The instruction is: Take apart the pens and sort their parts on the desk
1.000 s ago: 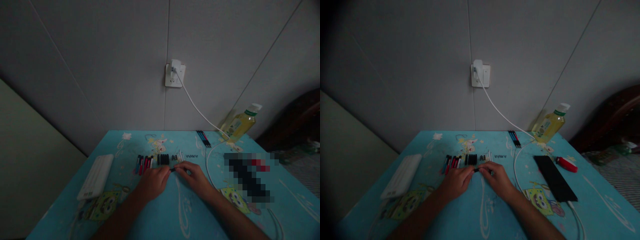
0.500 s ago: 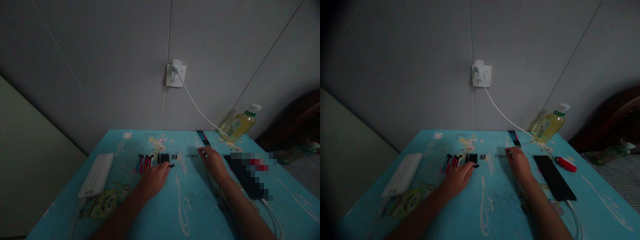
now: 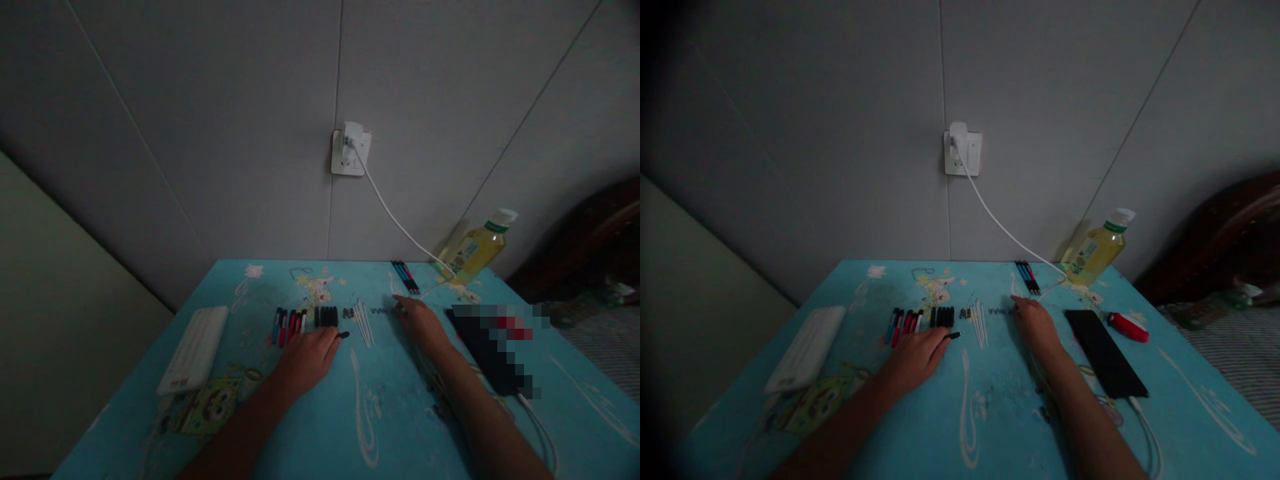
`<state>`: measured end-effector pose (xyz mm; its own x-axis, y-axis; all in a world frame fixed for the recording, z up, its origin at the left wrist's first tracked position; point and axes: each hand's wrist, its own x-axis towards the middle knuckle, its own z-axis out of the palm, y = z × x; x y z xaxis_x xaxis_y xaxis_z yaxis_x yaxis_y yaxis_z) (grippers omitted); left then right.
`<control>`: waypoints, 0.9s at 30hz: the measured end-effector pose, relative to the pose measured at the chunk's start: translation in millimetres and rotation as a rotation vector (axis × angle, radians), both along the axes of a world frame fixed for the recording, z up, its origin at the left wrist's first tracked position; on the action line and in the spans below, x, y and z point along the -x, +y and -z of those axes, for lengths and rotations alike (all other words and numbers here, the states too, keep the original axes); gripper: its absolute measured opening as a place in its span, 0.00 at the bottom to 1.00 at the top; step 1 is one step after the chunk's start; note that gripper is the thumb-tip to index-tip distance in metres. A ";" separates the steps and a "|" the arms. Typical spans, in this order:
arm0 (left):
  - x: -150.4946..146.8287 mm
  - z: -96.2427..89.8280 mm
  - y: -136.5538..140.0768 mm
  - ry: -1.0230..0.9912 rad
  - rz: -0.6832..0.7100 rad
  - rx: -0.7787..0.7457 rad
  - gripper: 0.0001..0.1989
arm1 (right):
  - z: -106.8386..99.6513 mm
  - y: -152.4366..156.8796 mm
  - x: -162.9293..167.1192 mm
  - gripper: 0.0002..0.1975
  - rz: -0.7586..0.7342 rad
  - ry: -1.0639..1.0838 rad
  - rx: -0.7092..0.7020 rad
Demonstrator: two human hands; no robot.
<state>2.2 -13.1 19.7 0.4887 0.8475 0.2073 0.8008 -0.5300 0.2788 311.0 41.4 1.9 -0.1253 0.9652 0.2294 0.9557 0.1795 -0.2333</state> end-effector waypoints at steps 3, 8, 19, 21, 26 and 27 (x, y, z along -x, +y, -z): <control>0.2 -0.8 -0.7 -0.010 0.009 0.002 0.13 | 3.3 2.9 -2.7 0.24 -0.005 0.032 0.025; 0.2 -2.1 -1.4 -0.028 0.004 0.002 0.13 | -8.4 -1.6 2.2 0.23 -0.026 0.084 -0.062; -2.6 5.5 2.1 0.000 0.146 -0.090 0.05 | -26.7 -56.7 102.8 0.13 -0.484 0.336 0.015; -3.0 6.6 2.2 0.002 0.129 -0.092 0.05 | -20.9 -56.7 103.8 0.16 -0.467 0.305 0.041; -2.5 7.3 1.9 -0.007 0.102 -0.082 0.06 | -10.5 -53.3 100.7 0.15 -0.415 0.266 0.067; -2.1 7.7 2.2 -0.001 0.108 -0.075 0.06 | -8.9 -53.1 101.0 0.15 -0.410 0.257 0.062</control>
